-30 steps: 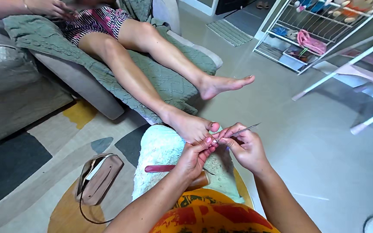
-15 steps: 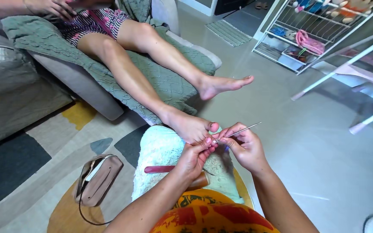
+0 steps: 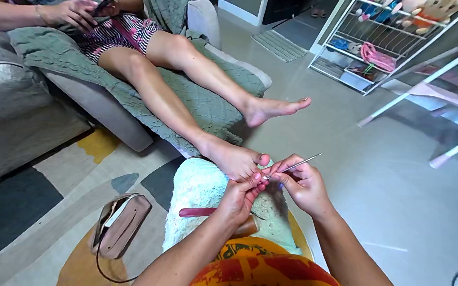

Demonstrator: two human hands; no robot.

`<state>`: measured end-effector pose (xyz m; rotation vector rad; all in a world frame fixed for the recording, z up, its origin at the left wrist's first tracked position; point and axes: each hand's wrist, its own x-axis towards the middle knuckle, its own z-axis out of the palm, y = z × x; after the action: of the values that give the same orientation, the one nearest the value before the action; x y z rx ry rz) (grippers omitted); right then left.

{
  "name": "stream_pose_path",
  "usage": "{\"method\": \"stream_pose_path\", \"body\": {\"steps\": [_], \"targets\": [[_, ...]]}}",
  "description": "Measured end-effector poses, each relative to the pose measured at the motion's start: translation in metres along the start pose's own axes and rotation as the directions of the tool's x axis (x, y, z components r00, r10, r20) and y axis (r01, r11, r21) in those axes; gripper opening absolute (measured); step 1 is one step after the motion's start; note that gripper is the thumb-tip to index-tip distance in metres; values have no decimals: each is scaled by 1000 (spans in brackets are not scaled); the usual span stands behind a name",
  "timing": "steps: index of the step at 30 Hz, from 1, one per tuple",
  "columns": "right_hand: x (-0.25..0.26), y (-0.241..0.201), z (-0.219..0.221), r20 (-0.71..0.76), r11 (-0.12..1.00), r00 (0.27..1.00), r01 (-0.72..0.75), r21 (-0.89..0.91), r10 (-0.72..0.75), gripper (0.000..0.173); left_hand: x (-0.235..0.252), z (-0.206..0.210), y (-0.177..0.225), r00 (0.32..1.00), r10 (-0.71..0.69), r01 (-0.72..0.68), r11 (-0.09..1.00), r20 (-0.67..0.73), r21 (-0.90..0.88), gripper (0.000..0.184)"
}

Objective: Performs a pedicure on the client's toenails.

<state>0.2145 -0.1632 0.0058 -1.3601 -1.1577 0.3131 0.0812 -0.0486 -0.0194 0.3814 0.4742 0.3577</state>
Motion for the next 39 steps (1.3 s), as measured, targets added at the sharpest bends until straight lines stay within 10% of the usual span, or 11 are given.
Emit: {"method": "stream_pose_path", "body": {"steps": [10, 32, 39], "targets": [[-1, -6, 0, 91, 939, 991, 124, -321, -100, 4, -1, 4, -1, 999, 16, -15, 1000, -42, 5, 5], [4, -3, -8, 101, 977, 994, 69, -201, -49, 4, 0, 5, -2, 999, 29, -27, 999, -45, 39, 4], [-17, -1, 4, -185, 989, 973, 125, -79, -137, 9, 3, 13, -5, 997, 51, -53, 998, -50, -32, 4]]}}
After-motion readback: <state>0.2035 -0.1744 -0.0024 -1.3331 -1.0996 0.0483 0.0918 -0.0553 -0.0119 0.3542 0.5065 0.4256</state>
